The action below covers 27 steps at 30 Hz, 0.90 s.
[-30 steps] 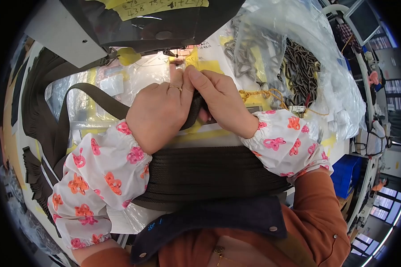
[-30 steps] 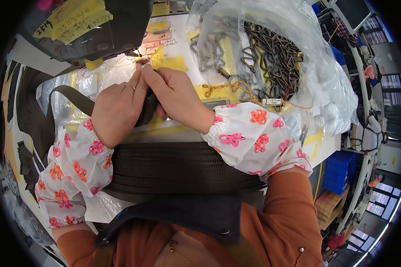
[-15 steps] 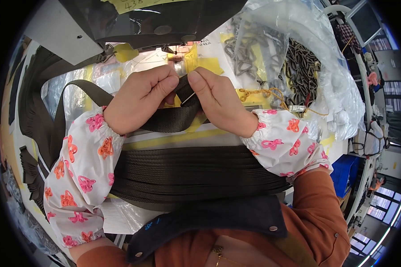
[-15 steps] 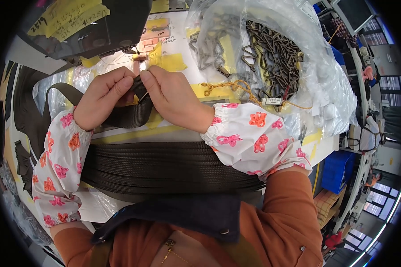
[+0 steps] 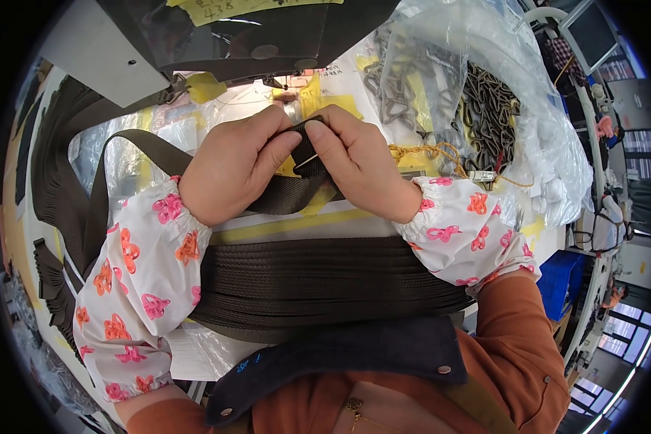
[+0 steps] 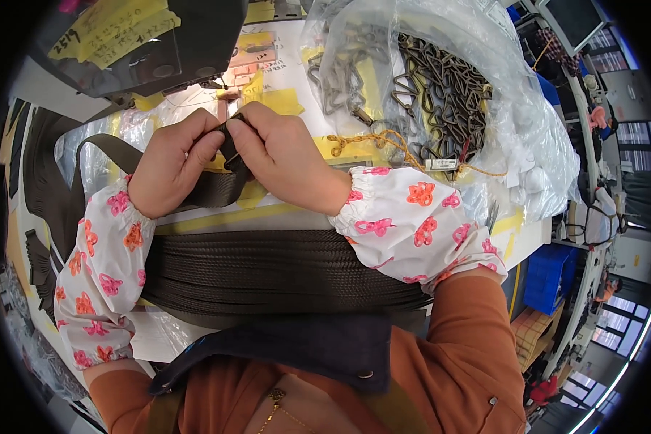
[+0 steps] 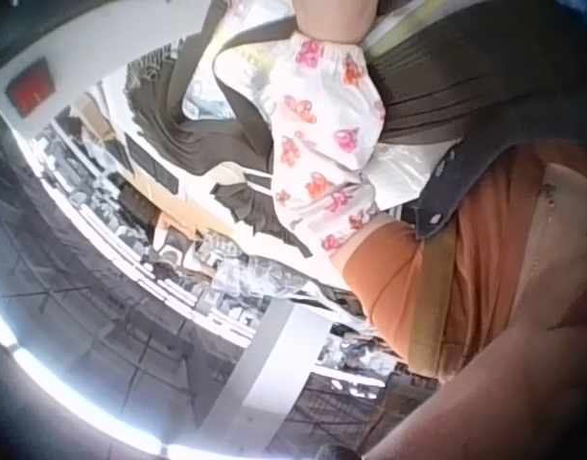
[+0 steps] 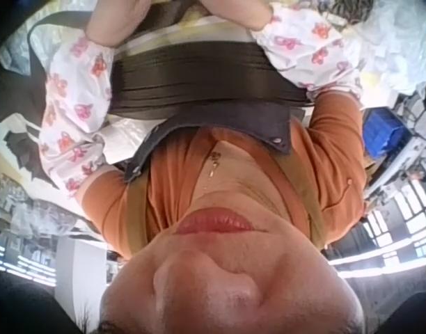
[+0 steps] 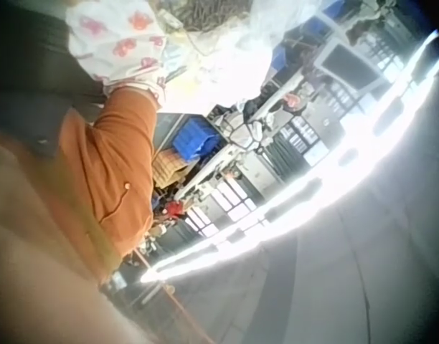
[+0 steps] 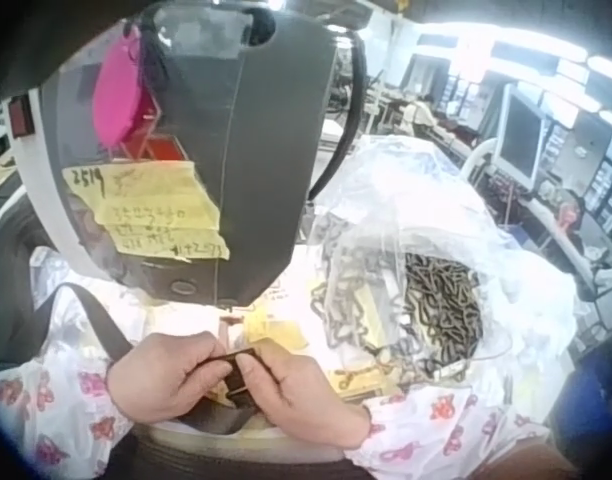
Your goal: Attaching metal buckles to straps using a sewing machine.
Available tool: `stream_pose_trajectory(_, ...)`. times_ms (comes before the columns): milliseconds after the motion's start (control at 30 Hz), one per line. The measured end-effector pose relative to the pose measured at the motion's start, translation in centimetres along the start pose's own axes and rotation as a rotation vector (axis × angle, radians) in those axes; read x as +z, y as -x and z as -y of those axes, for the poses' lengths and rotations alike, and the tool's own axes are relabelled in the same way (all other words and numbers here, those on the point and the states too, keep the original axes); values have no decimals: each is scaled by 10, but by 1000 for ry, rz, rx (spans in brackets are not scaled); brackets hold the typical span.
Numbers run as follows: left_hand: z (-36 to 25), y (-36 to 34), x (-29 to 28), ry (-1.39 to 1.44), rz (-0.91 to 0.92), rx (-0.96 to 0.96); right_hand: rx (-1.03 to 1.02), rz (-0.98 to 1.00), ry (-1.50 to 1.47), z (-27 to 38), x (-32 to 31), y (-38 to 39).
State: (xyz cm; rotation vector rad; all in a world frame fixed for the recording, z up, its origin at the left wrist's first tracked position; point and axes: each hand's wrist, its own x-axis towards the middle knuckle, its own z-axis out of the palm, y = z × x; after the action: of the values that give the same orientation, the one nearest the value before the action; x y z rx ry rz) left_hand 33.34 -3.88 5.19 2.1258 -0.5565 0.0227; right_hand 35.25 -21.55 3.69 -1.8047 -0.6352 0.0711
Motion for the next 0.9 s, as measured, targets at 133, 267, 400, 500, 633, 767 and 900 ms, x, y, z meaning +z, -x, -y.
stream_pose_trajectory(133, -3, 1, -6, -88, -5, 33, -23, 28, 29, 1, -2, 0)
stream_pose_trajectory(267, 5, 1, -9, 83, -25, 23, -15, 45, -21, 1, -3, -3)
stream_pose_trajectory(400, -28, 3, -11, -257, -86, 679, 479, 0, -604, -9, -15, -14)
stream_pose_trajectory(500, -25, 19, 10, -266, 107, 624, 718, 107, -735, 15, -22, -25)
stream_pose_trajectory(633, 16, 10, 6, -525, -82, 211, 775, 206, -729, 14, -29, -23)
stream_pose_trajectory(767, 17, 1, 0, -668, -237, 362, 816, 246, -785, 5, -28, -22)
stream_pose_trajectory(900, 20, -9, -10, -679, -237, 542, 689, 312, -870, -7, -31, -21)
